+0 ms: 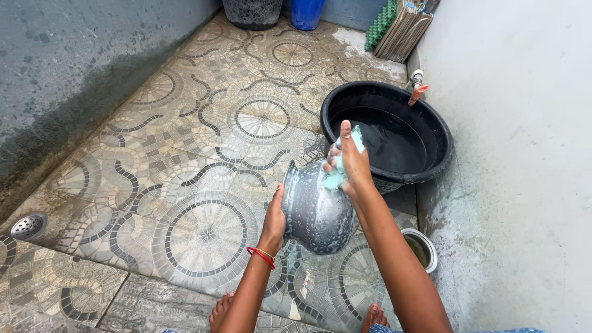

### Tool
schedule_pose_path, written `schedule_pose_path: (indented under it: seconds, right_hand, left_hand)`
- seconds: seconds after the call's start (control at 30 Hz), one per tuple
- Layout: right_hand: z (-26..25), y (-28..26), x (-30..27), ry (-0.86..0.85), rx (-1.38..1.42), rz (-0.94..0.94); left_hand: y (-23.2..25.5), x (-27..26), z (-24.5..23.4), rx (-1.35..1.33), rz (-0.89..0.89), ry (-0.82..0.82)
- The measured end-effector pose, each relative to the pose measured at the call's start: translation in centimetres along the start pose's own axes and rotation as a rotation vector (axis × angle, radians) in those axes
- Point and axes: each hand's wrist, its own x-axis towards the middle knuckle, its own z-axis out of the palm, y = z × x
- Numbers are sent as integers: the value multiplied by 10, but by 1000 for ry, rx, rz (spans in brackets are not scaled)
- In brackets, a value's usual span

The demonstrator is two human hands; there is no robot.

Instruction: The person washes several metal pots, bowls, and plates by hand on the floor using a sponge and soapy water, then rinses them in a large black tub of water.

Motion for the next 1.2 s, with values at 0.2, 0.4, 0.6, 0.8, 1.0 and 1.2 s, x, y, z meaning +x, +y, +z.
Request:
schedule_pose_path:
  seconds: [0.2, 0.4, 0.6, 0.8, 1.0, 1.2]
  right_hand:
    - [-20, 8, 21, -137, -303, -241]
    - [-30, 52, -29, -337, -1250, -914]
    - [-26, 87, -92, -361, -1600, -1276]
    - [-15, -18, 10, -547, -1322, -462]
    - [-34, 103, -63, -633, -1892, -890]
    - [-27, 168, -126, -523, -1988, -988]
  left_hand:
    - [6, -2, 5, -8, 23, -19]
    - [30, -11, 11, -284, -117, 119]
    - [37, -19, 17, -142, -1, 80]
    - [60, -41, 17, 1005, 414, -31]
    - [70, -10, -25, -270, -152, -355]
    - [9, 8, -24, 308, -42, 20]
